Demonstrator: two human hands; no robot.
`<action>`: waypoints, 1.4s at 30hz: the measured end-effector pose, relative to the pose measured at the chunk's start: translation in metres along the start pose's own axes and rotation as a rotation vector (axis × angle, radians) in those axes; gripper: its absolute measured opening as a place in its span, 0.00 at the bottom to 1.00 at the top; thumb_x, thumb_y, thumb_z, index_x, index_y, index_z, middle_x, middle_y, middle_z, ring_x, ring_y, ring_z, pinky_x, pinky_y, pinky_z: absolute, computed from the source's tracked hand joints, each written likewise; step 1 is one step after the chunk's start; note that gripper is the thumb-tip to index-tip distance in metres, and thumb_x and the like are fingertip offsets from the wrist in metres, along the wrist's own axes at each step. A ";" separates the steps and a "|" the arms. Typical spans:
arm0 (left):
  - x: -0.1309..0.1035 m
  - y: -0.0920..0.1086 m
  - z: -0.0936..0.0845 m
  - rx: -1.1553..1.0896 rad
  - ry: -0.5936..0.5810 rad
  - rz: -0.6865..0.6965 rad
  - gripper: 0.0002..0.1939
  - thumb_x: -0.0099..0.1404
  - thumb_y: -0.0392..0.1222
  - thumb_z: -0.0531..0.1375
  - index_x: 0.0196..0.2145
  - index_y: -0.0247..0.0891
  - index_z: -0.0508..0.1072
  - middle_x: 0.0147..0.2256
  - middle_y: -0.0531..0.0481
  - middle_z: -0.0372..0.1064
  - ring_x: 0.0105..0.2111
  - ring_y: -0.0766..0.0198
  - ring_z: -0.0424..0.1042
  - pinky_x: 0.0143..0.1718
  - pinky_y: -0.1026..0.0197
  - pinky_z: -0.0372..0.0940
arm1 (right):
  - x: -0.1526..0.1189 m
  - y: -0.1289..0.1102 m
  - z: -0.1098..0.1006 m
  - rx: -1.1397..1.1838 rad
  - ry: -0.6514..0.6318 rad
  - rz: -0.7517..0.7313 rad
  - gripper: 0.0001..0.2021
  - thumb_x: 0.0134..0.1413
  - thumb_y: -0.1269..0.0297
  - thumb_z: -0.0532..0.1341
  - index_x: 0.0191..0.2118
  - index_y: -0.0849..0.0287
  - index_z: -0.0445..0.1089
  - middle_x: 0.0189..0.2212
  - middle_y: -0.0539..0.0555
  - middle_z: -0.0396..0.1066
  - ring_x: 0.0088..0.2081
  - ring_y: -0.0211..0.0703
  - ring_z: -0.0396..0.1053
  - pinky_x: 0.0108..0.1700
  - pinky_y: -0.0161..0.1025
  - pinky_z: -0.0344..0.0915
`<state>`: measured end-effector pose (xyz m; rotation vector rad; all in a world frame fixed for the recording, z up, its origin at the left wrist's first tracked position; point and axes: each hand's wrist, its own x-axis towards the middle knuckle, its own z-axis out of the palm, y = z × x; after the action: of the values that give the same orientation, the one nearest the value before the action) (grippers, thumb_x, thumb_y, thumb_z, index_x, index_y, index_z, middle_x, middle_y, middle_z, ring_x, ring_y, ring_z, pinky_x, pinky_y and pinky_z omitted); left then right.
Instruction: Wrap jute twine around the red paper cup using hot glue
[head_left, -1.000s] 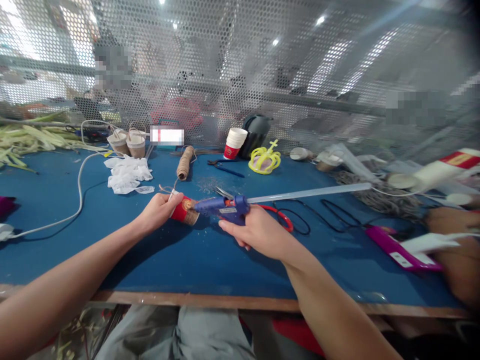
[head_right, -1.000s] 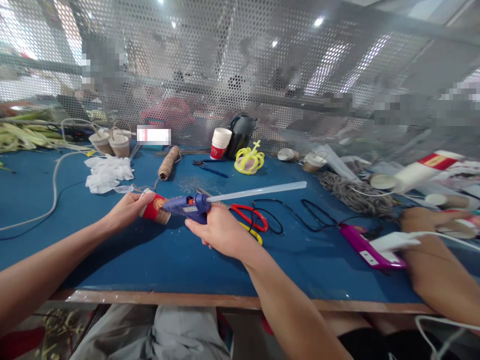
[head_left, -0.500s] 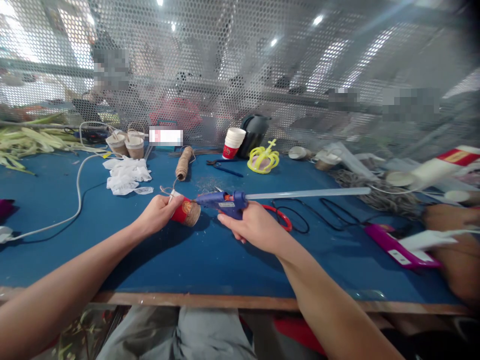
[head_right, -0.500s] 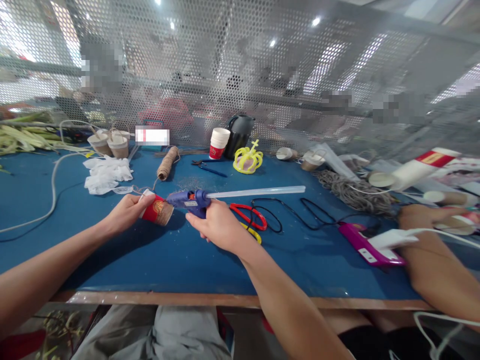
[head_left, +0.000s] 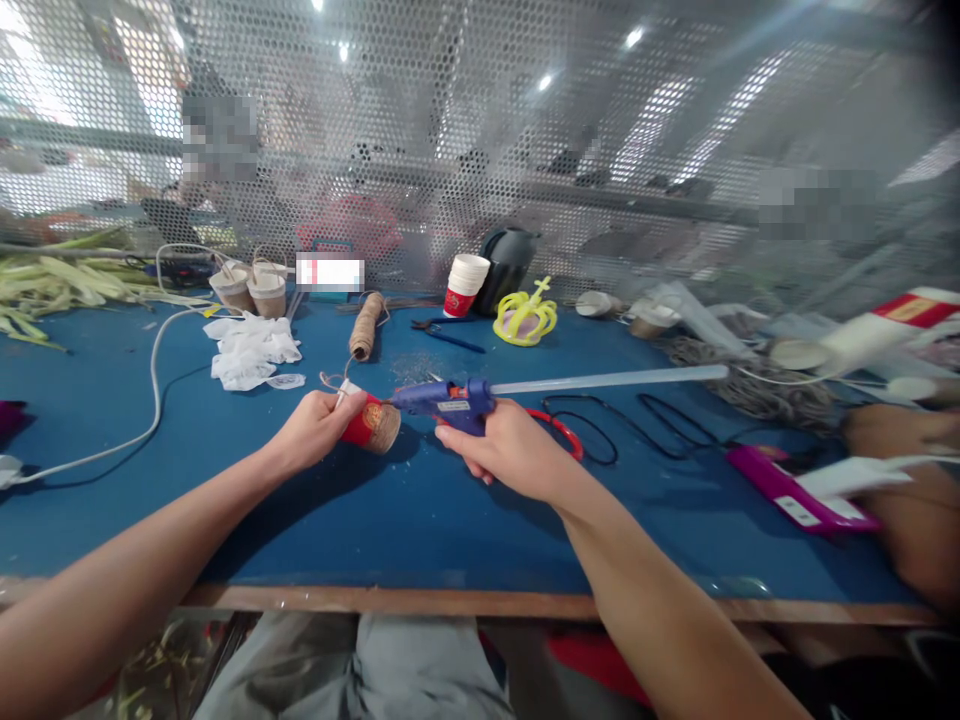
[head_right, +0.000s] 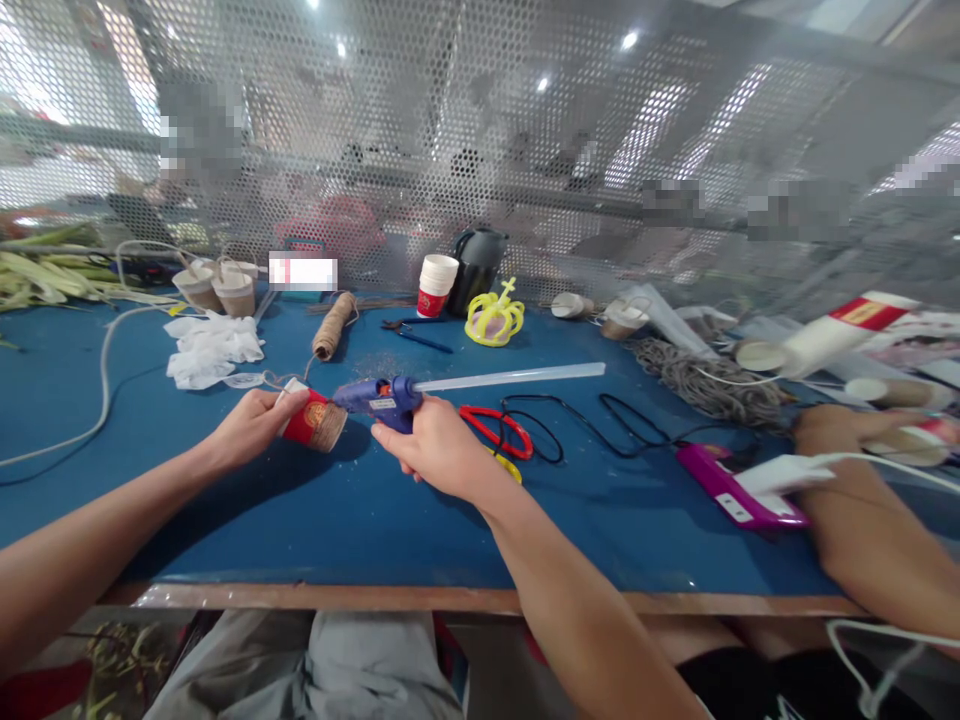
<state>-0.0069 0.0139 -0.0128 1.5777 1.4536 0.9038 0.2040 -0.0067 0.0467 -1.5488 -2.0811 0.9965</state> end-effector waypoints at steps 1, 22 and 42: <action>0.000 0.000 0.000 0.016 0.002 0.006 0.24 0.54 0.58 0.47 0.13 0.37 0.53 0.14 0.58 0.43 0.16 0.73 0.42 0.16 0.66 0.39 | 0.000 0.000 0.000 0.001 -0.003 -0.003 0.12 0.48 0.59 0.54 0.20 0.60 0.60 0.11 0.46 0.60 0.13 0.31 0.57 0.17 0.30 0.58; -0.001 0.000 0.000 0.005 -0.001 0.018 0.23 0.54 0.57 0.49 0.13 0.37 0.54 0.14 0.57 0.44 0.15 0.73 0.42 0.15 0.66 0.38 | -0.007 -0.003 -0.007 -0.012 -0.068 -0.028 0.12 0.48 0.59 0.55 0.22 0.61 0.61 0.11 0.46 0.61 0.13 0.31 0.59 0.18 0.30 0.59; -0.002 -0.001 0.000 0.011 0.003 0.057 0.24 0.54 0.59 0.49 0.12 0.38 0.50 0.13 0.58 0.42 0.15 0.73 0.41 0.16 0.65 0.37 | -0.007 -0.004 -0.006 -0.032 -0.014 -0.004 0.13 0.48 0.59 0.55 0.19 0.60 0.60 0.10 0.47 0.62 0.13 0.32 0.60 0.16 0.29 0.58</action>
<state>-0.0079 0.0122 -0.0137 1.6333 1.4244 0.9327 0.2078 -0.0114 0.0545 -1.5574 -2.1187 0.9802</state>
